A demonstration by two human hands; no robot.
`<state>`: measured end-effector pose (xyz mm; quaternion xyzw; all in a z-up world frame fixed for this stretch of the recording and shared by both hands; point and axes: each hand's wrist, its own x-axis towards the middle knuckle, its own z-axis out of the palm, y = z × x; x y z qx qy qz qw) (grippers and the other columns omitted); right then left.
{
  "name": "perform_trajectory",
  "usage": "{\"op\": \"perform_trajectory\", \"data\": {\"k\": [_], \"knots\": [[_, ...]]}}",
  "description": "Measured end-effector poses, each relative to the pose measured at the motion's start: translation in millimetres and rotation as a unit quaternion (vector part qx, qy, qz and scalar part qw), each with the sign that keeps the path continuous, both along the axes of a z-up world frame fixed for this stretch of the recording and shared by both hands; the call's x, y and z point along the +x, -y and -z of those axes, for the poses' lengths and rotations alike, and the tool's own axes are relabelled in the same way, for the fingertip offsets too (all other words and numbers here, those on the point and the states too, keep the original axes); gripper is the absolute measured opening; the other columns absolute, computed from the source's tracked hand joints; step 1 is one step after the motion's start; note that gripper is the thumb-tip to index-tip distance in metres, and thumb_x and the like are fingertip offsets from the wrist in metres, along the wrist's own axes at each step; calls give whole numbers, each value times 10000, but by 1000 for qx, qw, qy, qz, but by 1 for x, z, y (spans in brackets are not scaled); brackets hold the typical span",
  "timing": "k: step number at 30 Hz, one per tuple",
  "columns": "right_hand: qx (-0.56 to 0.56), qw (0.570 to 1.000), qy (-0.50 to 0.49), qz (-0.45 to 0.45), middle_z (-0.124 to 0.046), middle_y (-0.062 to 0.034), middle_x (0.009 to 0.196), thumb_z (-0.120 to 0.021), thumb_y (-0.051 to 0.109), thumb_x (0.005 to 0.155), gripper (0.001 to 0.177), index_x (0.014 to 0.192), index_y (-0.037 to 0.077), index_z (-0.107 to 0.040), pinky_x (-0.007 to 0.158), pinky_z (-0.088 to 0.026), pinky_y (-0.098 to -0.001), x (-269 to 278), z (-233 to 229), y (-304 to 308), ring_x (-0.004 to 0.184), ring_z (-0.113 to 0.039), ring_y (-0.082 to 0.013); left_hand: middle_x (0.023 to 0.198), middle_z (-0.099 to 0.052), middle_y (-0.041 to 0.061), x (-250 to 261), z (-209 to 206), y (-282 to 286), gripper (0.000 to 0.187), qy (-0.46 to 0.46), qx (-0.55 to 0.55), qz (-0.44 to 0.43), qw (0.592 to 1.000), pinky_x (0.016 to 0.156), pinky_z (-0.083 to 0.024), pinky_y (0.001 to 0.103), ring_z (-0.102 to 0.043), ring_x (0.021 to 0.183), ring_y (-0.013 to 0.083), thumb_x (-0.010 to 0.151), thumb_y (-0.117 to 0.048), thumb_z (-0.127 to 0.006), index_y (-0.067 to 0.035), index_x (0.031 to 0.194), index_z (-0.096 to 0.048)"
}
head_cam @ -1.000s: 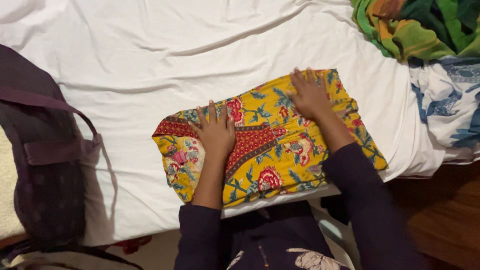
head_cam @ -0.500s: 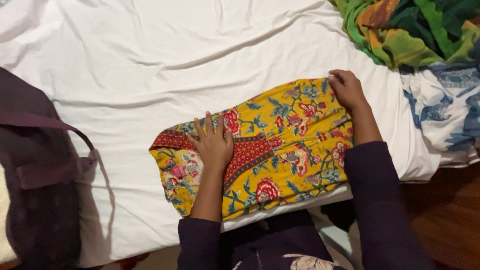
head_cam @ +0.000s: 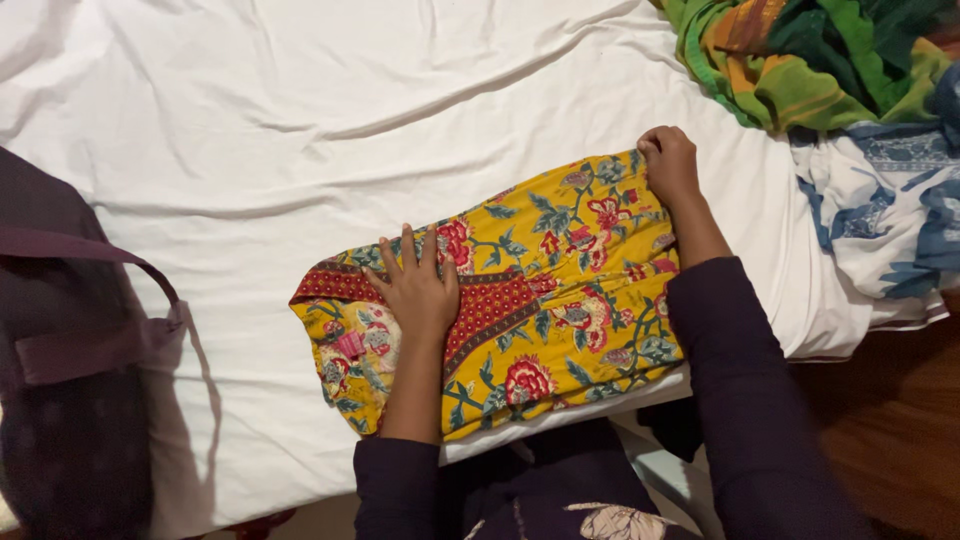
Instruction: The person folds a yellow floral garment by hand on a bed and then places it into a purple bag.
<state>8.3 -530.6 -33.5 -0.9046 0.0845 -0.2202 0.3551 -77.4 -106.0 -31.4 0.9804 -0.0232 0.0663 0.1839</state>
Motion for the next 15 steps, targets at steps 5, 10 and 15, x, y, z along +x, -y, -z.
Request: {"op": "perform_trajectory", "data": {"k": [5, 10, 15], "knots": [[274, 961, -8, 32, -677, -96, 1098, -626, 210, 1058, 182, 1170, 68, -649, 742, -504, -301, -7, -7, 7, 886, -595, -134, 1628, -350, 92, 0, -2, 0, 567, 8, -2, 0, 1000, 1148, -59, 760, -191, 1521, 422, 956, -421, -526, -290, 1507, -492], [-16, 989, -146, 4, -705, -133, 997, -806, 324, 985, 425, 1186, -29, -678, 773, -521, -311, -7, 0, 52, 869, -651, -163, 1629, -363, 94, 0, 7, -1, 552, 26, -7, 7, 1000, 1148, -67, 760, -204, 1522, 432, 969, -419, -524, -287, 1505, -508], [108, 970, -215, 33, -752, -138, 898, -787, 316, 906, 330, 999, 0, -759, 693, -547, -365, 5, 2, 32, 764, -683, -216, 1622, -372, 107, 1, 12, -1, 558, 34, 2, 9, 999, 1142, -62, 756, -208, 1513, 437, 959, -423, -524, -280, 1499, -519]]}}
